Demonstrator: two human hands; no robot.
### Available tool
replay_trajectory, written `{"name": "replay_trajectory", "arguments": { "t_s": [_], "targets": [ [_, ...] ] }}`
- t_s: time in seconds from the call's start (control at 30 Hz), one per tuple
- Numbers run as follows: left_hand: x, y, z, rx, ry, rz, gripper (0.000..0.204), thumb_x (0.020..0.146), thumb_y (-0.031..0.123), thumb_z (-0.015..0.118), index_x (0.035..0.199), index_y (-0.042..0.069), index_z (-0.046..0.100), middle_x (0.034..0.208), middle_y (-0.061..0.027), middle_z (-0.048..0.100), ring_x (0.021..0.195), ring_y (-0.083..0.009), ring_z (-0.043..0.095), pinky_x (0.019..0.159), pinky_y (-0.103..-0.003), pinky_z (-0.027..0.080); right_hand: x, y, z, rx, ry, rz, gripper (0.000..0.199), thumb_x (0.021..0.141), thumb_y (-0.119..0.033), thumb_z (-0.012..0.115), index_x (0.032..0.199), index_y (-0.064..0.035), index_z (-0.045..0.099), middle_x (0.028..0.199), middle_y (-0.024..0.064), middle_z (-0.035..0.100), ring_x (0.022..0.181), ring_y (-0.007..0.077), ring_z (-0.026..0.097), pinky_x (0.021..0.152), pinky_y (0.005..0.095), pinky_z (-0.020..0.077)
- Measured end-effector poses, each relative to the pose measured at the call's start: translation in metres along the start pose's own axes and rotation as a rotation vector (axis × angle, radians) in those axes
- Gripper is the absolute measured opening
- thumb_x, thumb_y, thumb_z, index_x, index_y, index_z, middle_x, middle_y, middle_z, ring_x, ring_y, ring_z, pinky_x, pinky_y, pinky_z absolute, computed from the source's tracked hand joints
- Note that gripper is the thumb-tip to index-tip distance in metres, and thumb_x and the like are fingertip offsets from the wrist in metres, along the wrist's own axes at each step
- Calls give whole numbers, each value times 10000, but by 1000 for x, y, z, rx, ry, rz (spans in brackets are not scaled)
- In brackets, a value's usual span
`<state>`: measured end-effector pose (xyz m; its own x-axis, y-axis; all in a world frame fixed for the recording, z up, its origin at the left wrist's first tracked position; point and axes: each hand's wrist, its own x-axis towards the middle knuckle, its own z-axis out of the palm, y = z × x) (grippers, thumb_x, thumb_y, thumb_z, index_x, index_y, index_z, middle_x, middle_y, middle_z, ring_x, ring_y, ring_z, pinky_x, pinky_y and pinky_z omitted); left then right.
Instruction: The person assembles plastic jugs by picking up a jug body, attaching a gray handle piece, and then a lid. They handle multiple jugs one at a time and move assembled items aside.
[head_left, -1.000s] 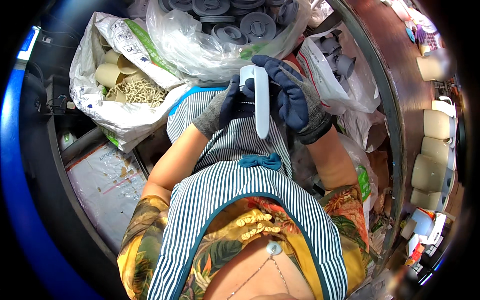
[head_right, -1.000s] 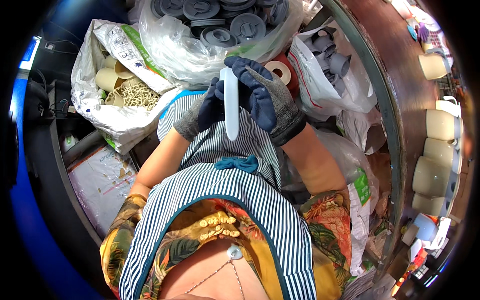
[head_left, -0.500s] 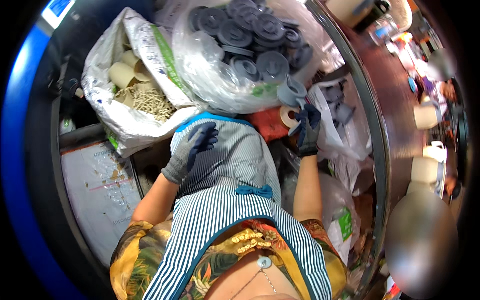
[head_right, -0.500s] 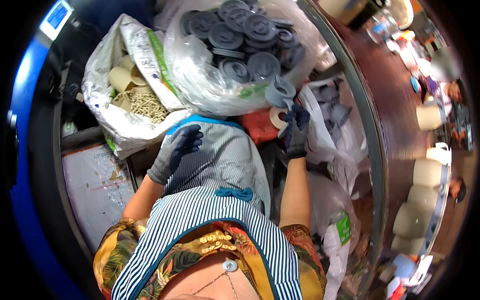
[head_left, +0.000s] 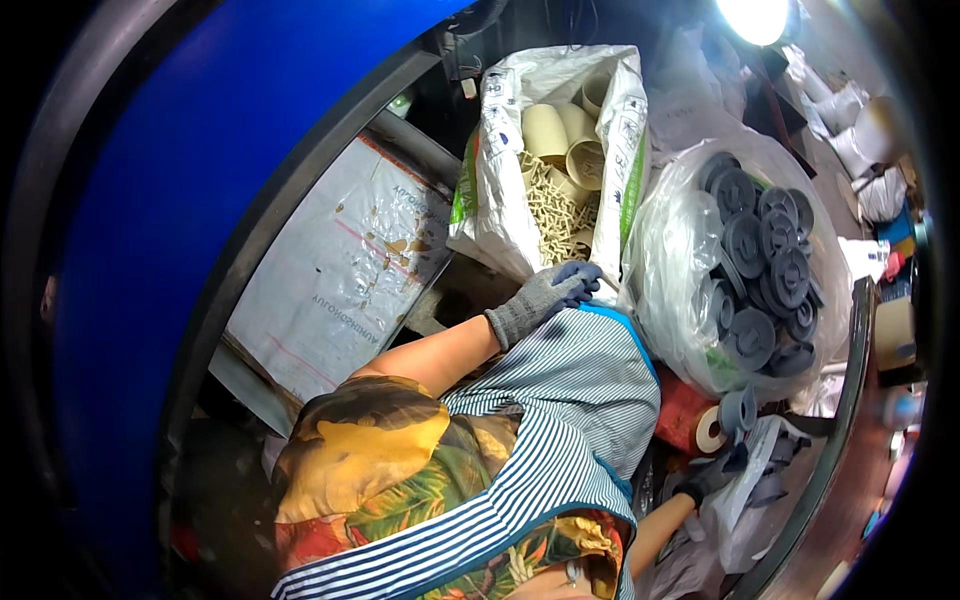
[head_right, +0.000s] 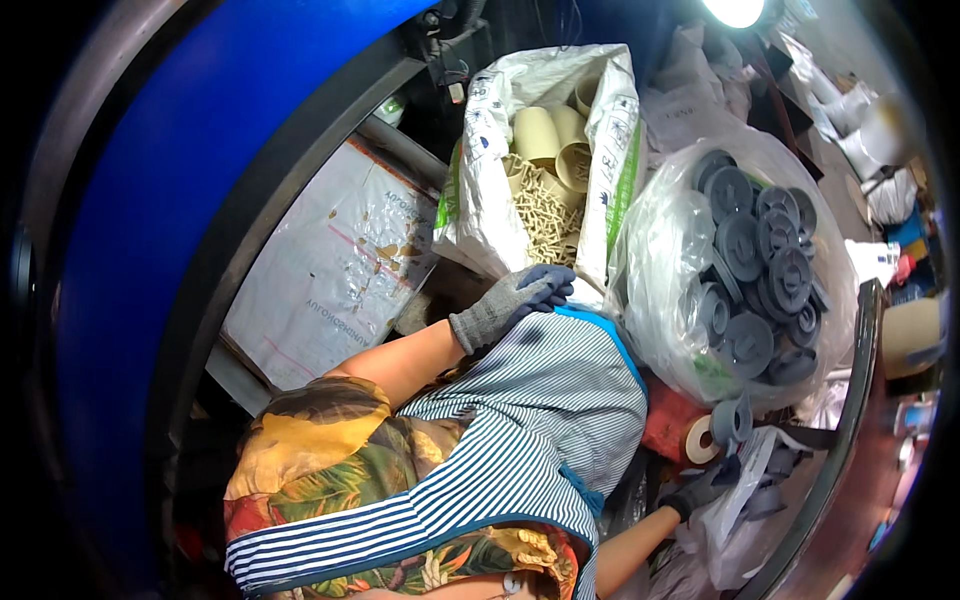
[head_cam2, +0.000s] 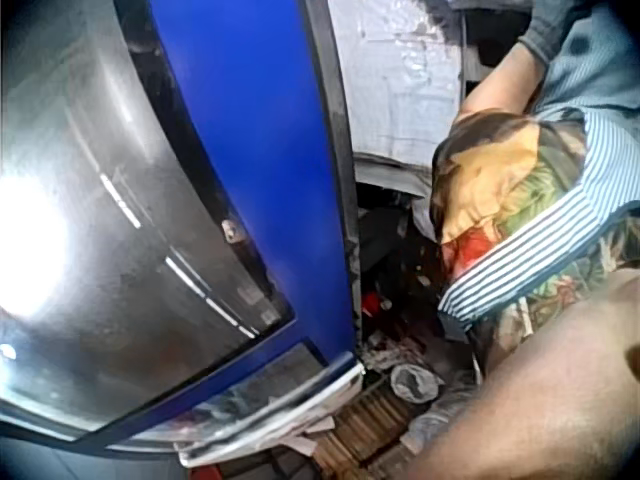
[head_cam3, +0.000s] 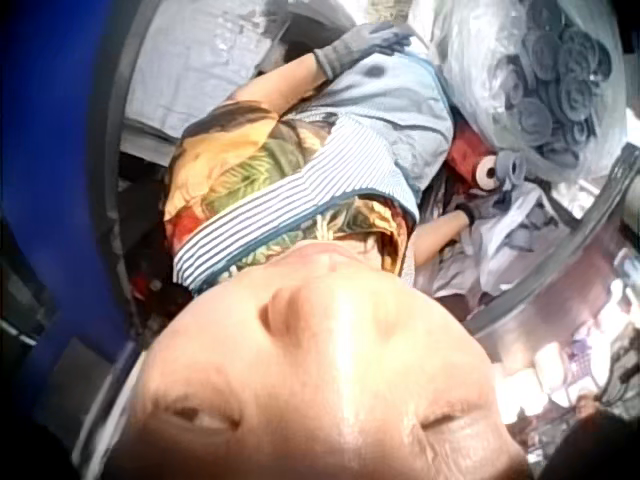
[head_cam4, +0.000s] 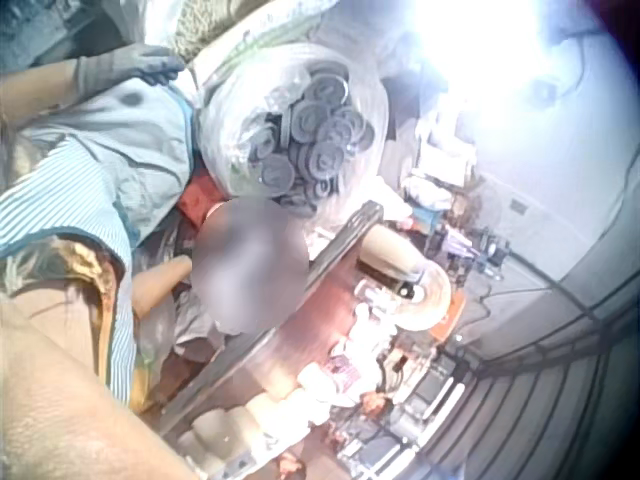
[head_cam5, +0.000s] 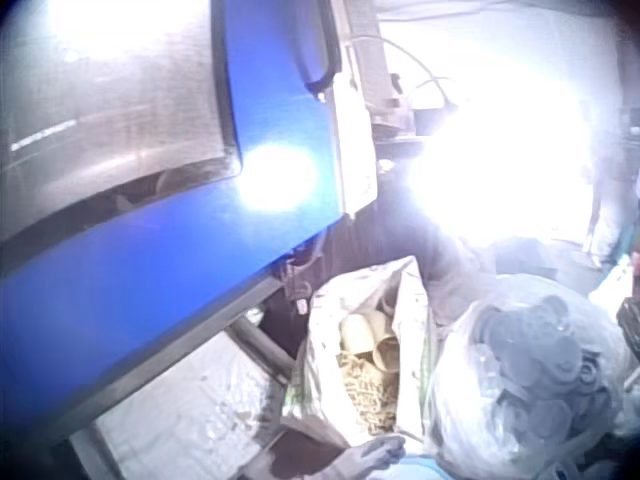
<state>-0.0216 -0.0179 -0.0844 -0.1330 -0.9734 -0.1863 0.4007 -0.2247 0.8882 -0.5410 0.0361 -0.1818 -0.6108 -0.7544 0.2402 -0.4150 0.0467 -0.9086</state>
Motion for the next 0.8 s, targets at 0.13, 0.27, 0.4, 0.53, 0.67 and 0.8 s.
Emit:
{"name": "replay_trajectory", "arguments": {
  "t_s": [0.13,0.27,0.4,0.53,0.67,0.8],
  "targets": [
    [7,-15,-43,47,341,219,412,969,339,587,1253,41,572,1040,-58,667,899,-118,609,811,-269,509,-5,-9,2,-170,80,-48,413,960,-193,605,1283,45,507,1305,179,559,1178,293,562,1024,375,450],
    [10,18,-108,-145,752,330,212,917,274,659,1053,112,668,845,-2,688,744,-94,626,661,-234,495,-42,-86,24,-835,243,-598,416,950,-203,612,1298,1,512,1305,190,563,1208,326,555,1027,444,440],
    [4,25,-182,-401,886,311,205,911,308,619,1013,135,661,903,-7,667,737,-126,606,645,-245,476,-73,-161,89,-515,-20,-800,411,930,-199,630,1294,-43,519,1361,197,505,1241,379,510,1015,483,434],
    [-6,7,-211,-421,985,241,233,890,324,610,1043,152,646,981,-1,663,837,-136,613,734,-267,484,-100,-155,149,-433,-144,-963,445,904,-197,639,1323,-112,515,1421,198,438,1278,416,445,1029,531,398],
    [-31,-31,-243,-476,1065,190,433,933,382,508,1274,119,545,1306,-59,562,1188,-242,538,1015,-397,412,-109,-136,185,-502,-264,-1012,513,878,-229,633,1359,-121,491,1433,193,431,1308,406,405,1062,538,344],
    [-40,-46,-252,-480,1131,227,451,919,385,537,1280,114,535,1277,-80,588,1155,-255,557,986,-416,414,-109,-133,183,-505,-281,-975,503,879,-225,626,1354,-119,498,1439,185,430,1313,405,402,1060,532,339]
  ]
}}
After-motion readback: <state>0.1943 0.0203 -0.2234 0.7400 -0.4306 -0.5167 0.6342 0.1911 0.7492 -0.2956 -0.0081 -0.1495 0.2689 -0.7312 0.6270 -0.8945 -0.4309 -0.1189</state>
